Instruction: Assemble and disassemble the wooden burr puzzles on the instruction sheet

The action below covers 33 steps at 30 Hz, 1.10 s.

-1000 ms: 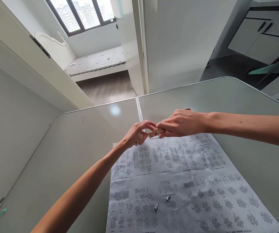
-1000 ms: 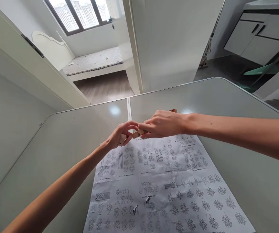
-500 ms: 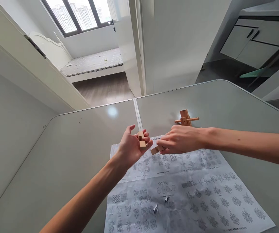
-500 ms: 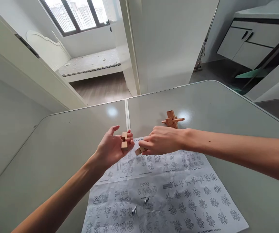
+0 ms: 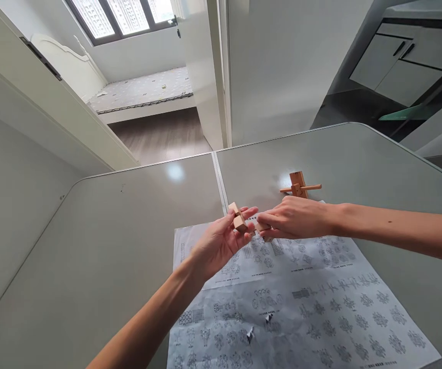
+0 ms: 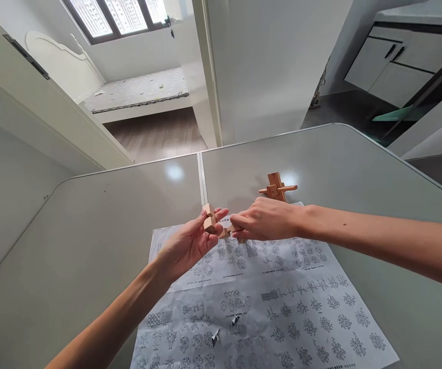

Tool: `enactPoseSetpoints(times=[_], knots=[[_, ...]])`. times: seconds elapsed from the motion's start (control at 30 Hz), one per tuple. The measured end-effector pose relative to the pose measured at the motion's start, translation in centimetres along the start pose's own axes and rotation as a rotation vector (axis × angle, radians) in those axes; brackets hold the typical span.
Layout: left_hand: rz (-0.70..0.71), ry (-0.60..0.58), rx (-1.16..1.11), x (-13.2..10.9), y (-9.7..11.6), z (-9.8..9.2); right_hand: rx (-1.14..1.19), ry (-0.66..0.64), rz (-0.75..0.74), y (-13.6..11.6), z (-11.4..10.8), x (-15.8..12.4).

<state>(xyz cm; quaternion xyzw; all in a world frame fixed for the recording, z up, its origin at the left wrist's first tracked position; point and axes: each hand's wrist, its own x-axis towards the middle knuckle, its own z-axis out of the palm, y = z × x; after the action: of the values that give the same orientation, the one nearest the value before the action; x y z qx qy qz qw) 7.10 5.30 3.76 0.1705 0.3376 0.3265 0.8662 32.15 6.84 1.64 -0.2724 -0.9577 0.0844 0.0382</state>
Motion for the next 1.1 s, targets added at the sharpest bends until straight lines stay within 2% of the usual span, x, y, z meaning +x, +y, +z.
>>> enactPoseSetpoints(times=[0.1,0.2,0.37,0.6,0.73,0.93,1.03,1.1], knots=[[-0.006,-0.038,0.045,0.3,-0.5,-1.3,0.031,-0.076,0.083,0.2,-0.4,0.1],[0.054,-0.081,0.124,0.4,-1.1,-2.6,0.108,-0.155,0.154,0.4,-1.0,0.3],[0.141,-0.055,0.23,0.2,-1.4,-3.8,0.234,-0.296,0.269,0.6,-1.8,0.8],[0.206,-0.067,0.216,0.2,-0.9,-4.6,0.44,-0.46,0.453,0.6,-2.4,1.3],[0.201,-0.074,0.147,0.6,-0.8,-5.5,0.495,-0.507,0.536,0.3,-2.7,1.4],[0.182,-0.119,0.146,0.7,-0.8,-5.9,0.521,-0.459,0.503,-0.5,-4.6,1.5],[0.167,-0.156,0.21,0.5,-0.9,-5.7,0.706,-0.235,0.467,-1.5,-5.5,1.9],[0.166,-0.161,0.239,0.3,-0.9,-5.6,0.839,-0.128,0.506,-2.2,-5.9,2.1]])
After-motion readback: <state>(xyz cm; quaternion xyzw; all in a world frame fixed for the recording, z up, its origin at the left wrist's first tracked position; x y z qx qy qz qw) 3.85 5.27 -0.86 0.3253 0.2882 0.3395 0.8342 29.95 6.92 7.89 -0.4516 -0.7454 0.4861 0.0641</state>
